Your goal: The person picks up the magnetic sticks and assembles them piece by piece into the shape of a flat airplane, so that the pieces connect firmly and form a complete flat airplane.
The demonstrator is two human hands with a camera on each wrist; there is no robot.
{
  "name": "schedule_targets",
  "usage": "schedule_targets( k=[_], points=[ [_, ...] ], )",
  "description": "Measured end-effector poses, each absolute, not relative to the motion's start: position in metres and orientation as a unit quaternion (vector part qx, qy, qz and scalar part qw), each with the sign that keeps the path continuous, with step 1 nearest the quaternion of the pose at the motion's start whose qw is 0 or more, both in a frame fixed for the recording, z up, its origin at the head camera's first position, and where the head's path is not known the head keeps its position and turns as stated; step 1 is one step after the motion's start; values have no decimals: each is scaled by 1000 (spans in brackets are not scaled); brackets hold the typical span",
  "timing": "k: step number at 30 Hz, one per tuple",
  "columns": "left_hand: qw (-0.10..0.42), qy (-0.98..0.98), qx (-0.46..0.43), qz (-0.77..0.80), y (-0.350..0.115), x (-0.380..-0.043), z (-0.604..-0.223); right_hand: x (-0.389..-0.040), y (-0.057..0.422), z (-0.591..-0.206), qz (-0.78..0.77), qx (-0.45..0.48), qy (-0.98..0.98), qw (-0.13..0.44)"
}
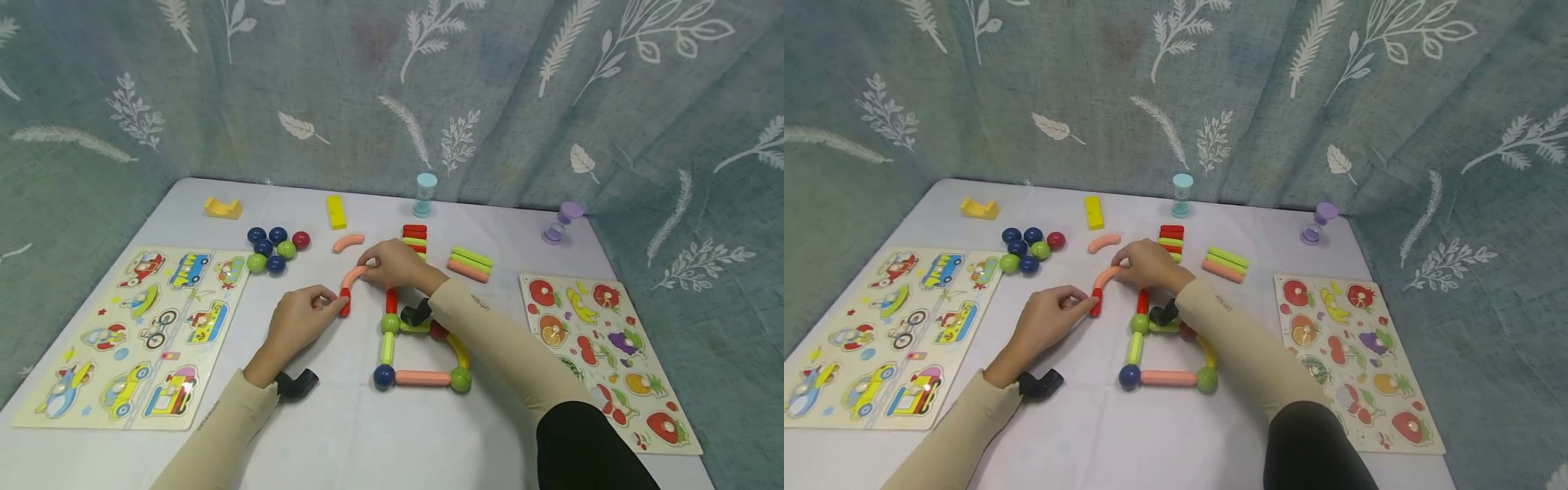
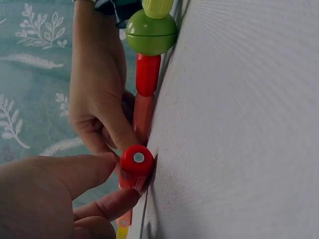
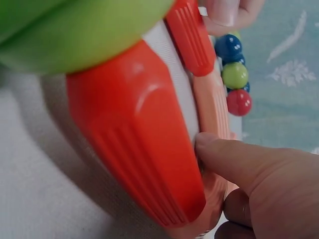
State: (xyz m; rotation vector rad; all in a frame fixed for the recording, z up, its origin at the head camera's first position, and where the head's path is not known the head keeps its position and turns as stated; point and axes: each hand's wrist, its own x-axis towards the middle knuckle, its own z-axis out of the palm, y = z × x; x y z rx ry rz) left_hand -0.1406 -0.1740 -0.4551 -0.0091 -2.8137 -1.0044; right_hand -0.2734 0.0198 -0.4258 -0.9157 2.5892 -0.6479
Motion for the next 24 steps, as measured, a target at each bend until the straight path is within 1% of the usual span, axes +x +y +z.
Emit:
schedule_targets(
  k=[5, 12, 17, 24],
  points=[
    [85, -935, -10, -344, -175, -140, -455, -276, 23, -432, -246, -321, 901, 156],
    [81, -932, -1, -352, -181, -140, -452, -277, 24, -435, -247, -327, 899, 154],
    [96, -934, 40, -342, -204, -143, -444, -276, 24, -437, -259, -329, 895, 156],
    [143, -933, 82, -319, -249, -144, -435, -275, 25, -435, -264, -336, 890, 157]
  ],
)
